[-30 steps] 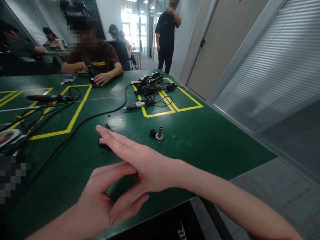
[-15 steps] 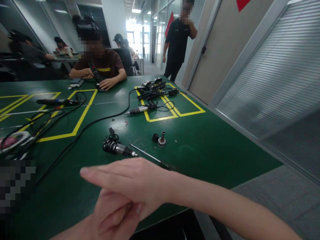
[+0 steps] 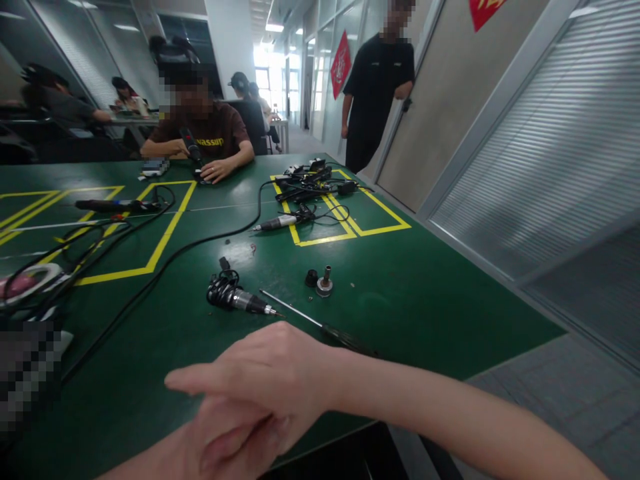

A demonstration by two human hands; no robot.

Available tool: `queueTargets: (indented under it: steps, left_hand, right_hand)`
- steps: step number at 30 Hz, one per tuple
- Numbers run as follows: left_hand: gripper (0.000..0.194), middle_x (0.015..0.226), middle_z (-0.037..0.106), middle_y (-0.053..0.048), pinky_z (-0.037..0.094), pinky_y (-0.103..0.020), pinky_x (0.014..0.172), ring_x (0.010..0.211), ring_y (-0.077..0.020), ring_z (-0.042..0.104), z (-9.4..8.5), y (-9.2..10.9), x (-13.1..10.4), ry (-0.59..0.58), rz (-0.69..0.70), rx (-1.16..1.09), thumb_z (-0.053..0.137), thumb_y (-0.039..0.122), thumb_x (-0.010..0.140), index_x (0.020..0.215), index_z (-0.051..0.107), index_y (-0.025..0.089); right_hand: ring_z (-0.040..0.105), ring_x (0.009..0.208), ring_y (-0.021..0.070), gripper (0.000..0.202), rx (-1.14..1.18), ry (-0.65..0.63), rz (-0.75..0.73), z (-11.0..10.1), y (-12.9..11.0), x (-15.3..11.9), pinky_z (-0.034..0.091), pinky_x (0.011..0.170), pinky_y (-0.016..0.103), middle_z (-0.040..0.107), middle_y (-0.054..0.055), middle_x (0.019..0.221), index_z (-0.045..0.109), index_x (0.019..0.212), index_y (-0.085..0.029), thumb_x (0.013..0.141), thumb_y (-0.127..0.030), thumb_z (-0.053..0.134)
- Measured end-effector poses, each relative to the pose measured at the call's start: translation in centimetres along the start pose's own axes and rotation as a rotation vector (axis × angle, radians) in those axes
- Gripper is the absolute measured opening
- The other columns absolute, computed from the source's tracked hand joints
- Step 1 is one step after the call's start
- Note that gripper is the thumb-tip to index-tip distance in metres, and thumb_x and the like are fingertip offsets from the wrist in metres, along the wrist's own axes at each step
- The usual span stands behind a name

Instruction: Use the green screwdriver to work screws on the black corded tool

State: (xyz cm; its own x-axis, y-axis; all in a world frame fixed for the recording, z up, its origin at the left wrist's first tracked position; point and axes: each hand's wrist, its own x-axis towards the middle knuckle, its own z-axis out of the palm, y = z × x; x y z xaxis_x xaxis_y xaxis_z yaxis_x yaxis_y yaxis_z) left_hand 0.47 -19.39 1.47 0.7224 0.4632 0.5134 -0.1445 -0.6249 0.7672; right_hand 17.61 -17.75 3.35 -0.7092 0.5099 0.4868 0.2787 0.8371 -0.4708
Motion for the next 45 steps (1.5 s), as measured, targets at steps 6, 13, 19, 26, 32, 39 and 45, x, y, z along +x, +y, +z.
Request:
queueTargets:
  steps: [6, 13, 19, 26, 32, 39, 45]
  left_hand:
    - [0.040, 0.060, 0.066, -0.001, 0.055, -0.028, 0.066, 0.061, -0.0154, 0.059, -2.7, 0.1, 4.2, 0.042, -0.206, -0.002, 0.061, 0.038, 0.101, 0.067, 0.068, 0.018]
    - [0.028, 0.100, 0.082, -0.007, 0.058, -0.036, 0.090, 0.093, -0.0219, 0.072, -9.1, -2.7, 5.0, -0.008, -0.135, 0.391, 0.066, 0.043, 0.099, 0.105, 0.082, 0.021]
    - [0.052, 0.139, 0.073, -0.011, 0.049, -0.057, 0.121, 0.131, -0.0338, 0.065, -13.3, -7.6, 3.8, -0.174, -0.237, 0.755, 0.085, 0.040, 0.082, 0.131, 0.078, 0.026]
    - [0.023, 0.134, 0.071, -0.010, 0.061, -0.046, 0.107, 0.125, -0.0299, 0.067, -13.0, -8.4, 3.5, -0.163, -0.243, 0.651, 0.076, 0.027, 0.088, 0.111, 0.079, 0.025]
    - [0.023, 0.134, 0.070, -0.009, 0.058, -0.047, 0.114, 0.126, -0.0294, 0.068, -13.1, -7.5, 3.7, -0.166, -0.272, 0.569, 0.075, 0.024, 0.087, 0.109, 0.079, 0.025]
    - [0.023, 0.139, 0.067, -0.011, 0.056, -0.049, 0.119, 0.128, -0.0296, 0.069, -13.1, -6.4, 4.1, -0.165, -0.339, 0.524, 0.071, 0.025, 0.087, 0.109, 0.077, 0.022]
    - [0.024, 0.140, 0.067, -0.010, 0.055, -0.049, 0.120, 0.129, -0.0299, 0.069, -13.3, -6.7, 4.2, -0.187, -0.354, 0.480, 0.071, 0.028, 0.087, 0.110, 0.076, 0.022]
  right_hand:
    - [0.078, 0.116, 0.0217, 0.067, 0.057, 0.158, 0.120, -1.1, 1.8, -0.4, 0.062, 0.102, 0.036, 0.078, 0.015, 0.135, 0.044, 0.163, -0.015, 0.104, -0.044, 0.059]
    - [0.073, 0.102, 0.0234, 0.034, -0.300, 0.041, 0.614, -4.8, 0.5, -5.0, 0.061, 0.093, 0.040, 0.077, 0.012, 0.112, 0.075, 0.111, -0.018, 0.105, -0.047, 0.059]
    - [0.073, 0.086, 0.0223, 0.013, -0.352, -0.018, 0.834, -5.2, -0.8, -8.9, 0.061, 0.077, 0.037, 0.076, 0.008, 0.097, 0.076, 0.099, -0.020, 0.096, -0.031, 0.071]
    - [0.072, 0.085, 0.0189, 0.022, -0.268, 0.122, 0.756, -4.3, -0.7, -10.9, 0.062, 0.074, 0.032, 0.075, 0.007, 0.100, 0.075, 0.108, -0.022, 0.107, -0.035, 0.057]
    - [0.073, 0.090, 0.0209, 0.020, -0.275, 0.078, 0.642, -4.3, -1.2, -10.0, 0.063, 0.077, 0.035, 0.076, 0.010, 0.102, 0.075, 0.108, -0.020, 0.106, -0.029, 0.057]
    - [0.072, 0.089, 0.0207, 0.019, -0.325, 0.014, 0.601, -4.2, -1.3, -8.8, 0.063, 0.076, 0.034, 0.075, 0.010, 0.101, 0.075, 0.111, -0.017, 0.105, -0.023, 0.057]
    - [0.071, 0.087, 0.0184, 0.016, -0.381, 0.055, 0.540, -4.0, -0.8, -10.8, 0.060, 0.074, 0.031, 0.074, 0.008, 0.099, 0.074, 0.110, -0.020, 0.106, -0.023, 0.059]
